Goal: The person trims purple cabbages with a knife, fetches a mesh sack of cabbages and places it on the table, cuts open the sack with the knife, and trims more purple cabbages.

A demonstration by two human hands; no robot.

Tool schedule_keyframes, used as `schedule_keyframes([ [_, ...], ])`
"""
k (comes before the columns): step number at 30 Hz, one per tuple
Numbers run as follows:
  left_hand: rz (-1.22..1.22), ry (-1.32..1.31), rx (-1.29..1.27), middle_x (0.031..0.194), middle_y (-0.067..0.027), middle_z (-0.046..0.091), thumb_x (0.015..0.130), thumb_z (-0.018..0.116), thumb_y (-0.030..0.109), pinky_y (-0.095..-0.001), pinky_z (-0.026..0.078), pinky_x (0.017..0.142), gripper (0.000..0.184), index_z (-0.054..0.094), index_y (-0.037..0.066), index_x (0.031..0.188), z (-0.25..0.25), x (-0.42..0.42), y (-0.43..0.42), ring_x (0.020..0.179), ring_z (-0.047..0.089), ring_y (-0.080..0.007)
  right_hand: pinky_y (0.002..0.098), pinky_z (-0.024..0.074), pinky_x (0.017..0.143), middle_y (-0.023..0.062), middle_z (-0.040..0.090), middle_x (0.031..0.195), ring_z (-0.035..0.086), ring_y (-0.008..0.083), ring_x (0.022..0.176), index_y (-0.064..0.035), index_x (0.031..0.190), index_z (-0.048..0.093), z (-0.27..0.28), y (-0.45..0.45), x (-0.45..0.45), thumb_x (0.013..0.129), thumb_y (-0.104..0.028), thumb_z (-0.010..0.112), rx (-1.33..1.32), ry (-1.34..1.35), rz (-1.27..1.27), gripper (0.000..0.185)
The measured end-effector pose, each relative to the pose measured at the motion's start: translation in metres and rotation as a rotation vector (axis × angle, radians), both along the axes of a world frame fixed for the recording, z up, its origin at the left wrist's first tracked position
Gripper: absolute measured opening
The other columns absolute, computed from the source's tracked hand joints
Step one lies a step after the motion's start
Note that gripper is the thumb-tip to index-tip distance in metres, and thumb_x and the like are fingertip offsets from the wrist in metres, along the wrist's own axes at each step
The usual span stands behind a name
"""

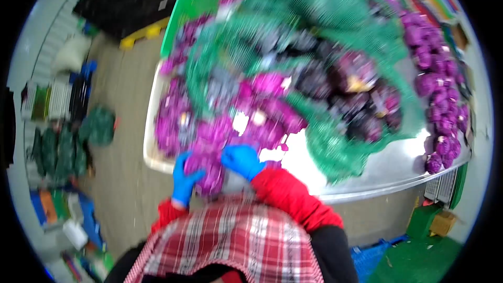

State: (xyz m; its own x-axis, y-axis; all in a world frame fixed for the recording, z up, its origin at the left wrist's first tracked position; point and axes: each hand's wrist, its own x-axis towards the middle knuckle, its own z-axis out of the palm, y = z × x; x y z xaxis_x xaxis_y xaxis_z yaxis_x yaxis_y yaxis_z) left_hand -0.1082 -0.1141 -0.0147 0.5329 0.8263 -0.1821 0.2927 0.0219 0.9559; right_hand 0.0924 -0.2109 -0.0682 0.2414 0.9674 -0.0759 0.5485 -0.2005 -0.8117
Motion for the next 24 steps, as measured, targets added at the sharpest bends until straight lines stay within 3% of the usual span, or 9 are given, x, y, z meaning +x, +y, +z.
schedule_keyframes([
  [8, 0.367, -0.639, -0.665, 0.115, -0.0092, 0.060, 0.085, 0.063, 0.020, -0.0384, 0.047, 0.094, 0.036, 0.058, 0.002, 0.116, -0.051, 0.013, 0.009, 0.102, 0.060, -0.0235, 0.0518, 0.0500, 0.068, 0.0225, 0.066, 0.085, 0.064, 0.0418, 0.077, -0.0068, 0.098, 0.063, 0.036, 0.025, 0.066, 0.086, -0.041, 0.058, 0.007, -0.136, -0.441, 0.037],
  [10, 0.345, -0.586, -0.664, 0.118, -0.0090, 0.063, 0.088, 0.064, 0.032, -0.0422, 0.048, 0.093, 0.040, 0.060, 0.007, 0.119, -0.037, 0.026, 0.009, 0.106, 0.061, -0.0243, 0.0447, 0.0533, 0.075, 0.0202, 0.067, 0.104, 0.066, 0.0383, 0.089, -0.0070, 0.129, 0.054, 0.091, 0.010, 0.040, 0.082, -0.053, 0.063, -0.105, -0.105, -0.300, 0.066],
  [12, 0.422, -0.404, -0.583, 0.116, -0.0088, 0.064, 0.089, 0.063, 0.034, -0.0411, 0.050, 0.092, 0.040, 0.060, 0.007, 0.118, -0.045, 0.032, 0.007, 0.103, 0.063, -0.0236, 0.0433, 0.0525, 0.081, 0.0220, 0.063, 0.115, 0.065, 0.0373, 0.097, -0.0043, 0.139, 0.043, 0.077, 0.002, 0.002, 0.079, -0.060, 0.064, 0.005, -0.097, -0.060, 0.085],
  [14, 0.422, -0.396, -0.547, 0.115, -0.0093, 0.065, 0.089, 0.063, 0.034, -0.0406, 0.052, 0.090, 0.040, 0.060, 0.007, 0.118, -0.056, 0.034, 0.005, 0.101, 0.064, -0.0233, 0.0416, 0.0513, 0.086, 0.0232, 0.060, 0.121, 0.063, 0.0375, 0.102, -0.0060, 0.142, 0.041, 0.073, -0.004, -0.014, 0.079, -0.061, 0.064, -0.159, -0.030, -0.112, 0.086],
  [16, 0.444, -0.458, -0.678, 0.116, -0.0131, 0.060, 0.084, 0.072, 0.023, -0.0396, 0.053, 0.086, 0.046, 0.053, 0.001, 0.119, -0.047, 0.039, 0.003, 0.100, 0.062, -0.0256, 0.0401, 0.0511, 0.086, 0.0218, 0.061, 0.120, 0.063, 0.0353, 0.103, -0.0084, 0.144, 0.040, 0.050, -0.006, -0.007, 0.079, -0.055, 0.067, -0.051, -0.017, -0.163, 0.084],
  [19, 0.342, -0.418, -0.666, 0.119, -0.0125, 0.062, 0.087, 0.065, 0.035, -0.0418, 0.053, 0.087, 0.049, 0.055, 0.004, 0.123, -0.050, 0.033, 0.011, 0.102, 0.064, -0.0266, 0.0399, 0.0527, 0.081, 0.0199, 0.065, 0.110, 0.066, 0.0318, 0.090, -0.0131, 0.143, 0.043, 0.052, -0.005, 0.010, 0.080, -0.043, 0.070, 0.125, 0.165, -0.064, 0.075],
  [20, 0.277, -0.418, -0.684, 0.118, -0.0107, 0.064, 0.090, 0.059, 0.043, -0.0432, 0.053, 0.089, 0.049, 0.058, 0.007, 0.123, -0.056, 0.034, 0.014, 0.104, 0.064, -0.0268, 0.0418, 0.0540, 0.075, 0.0175, 0.068, 0.101, 0.068, 0.0331, 0.081, -0.0126, 0.132, 0.055, 0.056, -0.008, 0.013, 0.082, -0.040, 0.067, 0.008, 0.232, -0.054, 0.059],
  [22, 0.274, -0.392, -0.674, 0.123, -0.0103, 0.062, 0.088, 0.059, 0.049, -0.0441, 0.052, 0.091, 0.057, 0.056, 0.008, 0.127, -0.033, 0.043, 0.008, 0.107, 0.062, -0.0278, 0.0472, 0.0517, 0.071, 0.0183, 0.067, 0.094, 0.065, 0.0386, 0.083, -0.0060, 0.108, 0.065, 0.057, -0.009, 0.011, 0.083, -0.037, 0.063, 0.056, -0.139, -0.092, 0.040],
  [24, 0.230, -0.382, -0.726, 0.128, -0.0097, 0.059, 0.084, 0.059, 0.055, -0.0482, 0.050, 0.093, 0.064, 0.054, 0.012, 0.131, -0.007, 0.046, 0.004, 0.112, 0.060, -0.0291, 0.0477, 0.0512, 0.067, 0.0164, 0.067, 0.091, 0.065, 0.0389, 0.079, -0.0058, 0.101, 0.065, 0.062, -0.012, 0.023, 0.084, -0.035, 0.062, -0.001, -0.098, -0.205, 0.035],
])
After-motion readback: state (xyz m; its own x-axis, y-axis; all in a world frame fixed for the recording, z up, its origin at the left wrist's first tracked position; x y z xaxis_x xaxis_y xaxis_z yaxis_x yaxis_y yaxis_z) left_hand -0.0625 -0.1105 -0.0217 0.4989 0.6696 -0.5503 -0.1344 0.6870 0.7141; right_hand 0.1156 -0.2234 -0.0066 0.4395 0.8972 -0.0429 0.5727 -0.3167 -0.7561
